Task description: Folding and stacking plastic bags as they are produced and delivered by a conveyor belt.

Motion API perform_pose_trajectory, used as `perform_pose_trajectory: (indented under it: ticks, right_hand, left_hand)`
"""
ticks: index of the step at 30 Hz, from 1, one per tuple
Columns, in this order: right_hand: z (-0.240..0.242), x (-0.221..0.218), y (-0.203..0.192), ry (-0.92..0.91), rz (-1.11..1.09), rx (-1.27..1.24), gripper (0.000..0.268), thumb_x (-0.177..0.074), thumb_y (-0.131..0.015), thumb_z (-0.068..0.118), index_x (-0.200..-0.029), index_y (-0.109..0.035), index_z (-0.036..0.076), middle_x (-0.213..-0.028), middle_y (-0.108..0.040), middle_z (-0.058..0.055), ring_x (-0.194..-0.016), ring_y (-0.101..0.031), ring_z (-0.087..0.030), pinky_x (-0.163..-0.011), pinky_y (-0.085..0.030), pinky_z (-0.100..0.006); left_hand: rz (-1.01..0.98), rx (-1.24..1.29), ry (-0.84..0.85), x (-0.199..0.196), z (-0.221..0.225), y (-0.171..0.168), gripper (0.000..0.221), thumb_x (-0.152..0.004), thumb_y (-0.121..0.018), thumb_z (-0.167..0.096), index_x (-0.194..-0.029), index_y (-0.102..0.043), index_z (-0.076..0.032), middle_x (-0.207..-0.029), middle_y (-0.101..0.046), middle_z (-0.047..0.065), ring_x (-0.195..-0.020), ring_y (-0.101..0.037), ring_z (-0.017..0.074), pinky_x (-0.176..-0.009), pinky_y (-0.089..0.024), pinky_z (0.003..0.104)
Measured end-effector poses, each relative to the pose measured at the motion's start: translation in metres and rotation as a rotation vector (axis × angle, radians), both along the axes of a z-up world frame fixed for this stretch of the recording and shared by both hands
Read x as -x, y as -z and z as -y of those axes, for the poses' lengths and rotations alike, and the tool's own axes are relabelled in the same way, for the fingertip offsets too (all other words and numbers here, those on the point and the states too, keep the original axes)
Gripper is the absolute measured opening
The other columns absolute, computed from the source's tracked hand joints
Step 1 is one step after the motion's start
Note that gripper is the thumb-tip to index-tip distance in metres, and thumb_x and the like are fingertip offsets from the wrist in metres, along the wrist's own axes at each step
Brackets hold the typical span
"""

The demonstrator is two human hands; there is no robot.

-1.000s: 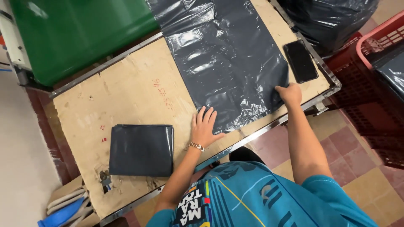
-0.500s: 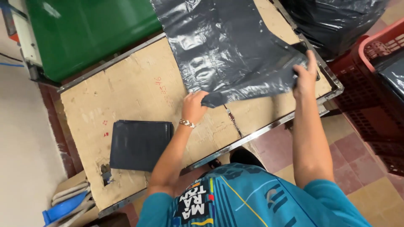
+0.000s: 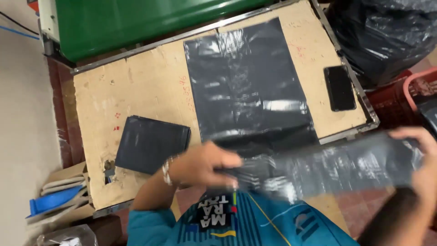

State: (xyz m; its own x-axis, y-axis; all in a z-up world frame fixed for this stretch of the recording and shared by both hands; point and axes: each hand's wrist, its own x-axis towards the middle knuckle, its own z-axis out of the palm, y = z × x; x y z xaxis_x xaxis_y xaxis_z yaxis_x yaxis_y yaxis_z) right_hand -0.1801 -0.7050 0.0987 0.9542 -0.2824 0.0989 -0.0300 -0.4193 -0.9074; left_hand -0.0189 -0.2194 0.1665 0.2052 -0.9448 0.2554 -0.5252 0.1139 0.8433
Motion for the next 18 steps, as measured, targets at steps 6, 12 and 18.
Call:
perform_pose_trajectory:
  ticks: [6, 12, 18]
  right_hand:
    - [0.006, -0.234, 0.059, -0.03, 0.302, 0.515, 0.037, -0.084, -0.058, -0.013, -0.109, -0.074, 0.01, -0.109, -0.061, -0.01, -0.109, -0.058, -0.029, -0.099, -0.043, -0.038]
    - [-0.027, -0.431, 0.192, -0.015, -0.045, -0.18, 0.03, -0.09, -0.084, 0.018, -0.112, -0.071, 0.004, -0.098, -0.068, -0.016, -0.087, -0.065, -0.026, -0.071, -0.053, -0.039]
    - [-0.039, -0.49, 0.277, 0.062, -0.125, 0.017, 0.029, -0.08, -0.086, 0.015, -0.103, -0.073, 0.004, -0.09, -0.067, -0.022, -0.086, -0.068, -0.035, -0.068, -0.053, -0.043]
  left_hand:
    - [-0.469, -0.36, -0.777, -0.16, -0.007, 0.08, 0.051, -0.079, -0.071, -0.028, -0.128, -0.066, -0.011, -0.139, -0.062, 0.007, -0.122, -0.062, 0.0175, -0.102, -0.05, 0.033]
    - [-1.361, 0.408, -1.063, -0.239, -0.028, 0.31, 0.079, -0.093, -0.037, -0.077, -0.132, -0.066, -0.015, -0.133, -0.065, 0.009, -0.122, -0.062, 0.0261, -0.103, -0.051, 0.04]
    - [-0.436, -0.522, -1.491, -0.218, -0.023, 0.343, 0.056, -0.086, -0.072, -0.058, -0.125, -0.066, -0.018, -0.126, -0.067, 0.009, -0.12, -0.062, 0.0248, -0.103, -0.052, 0.039]
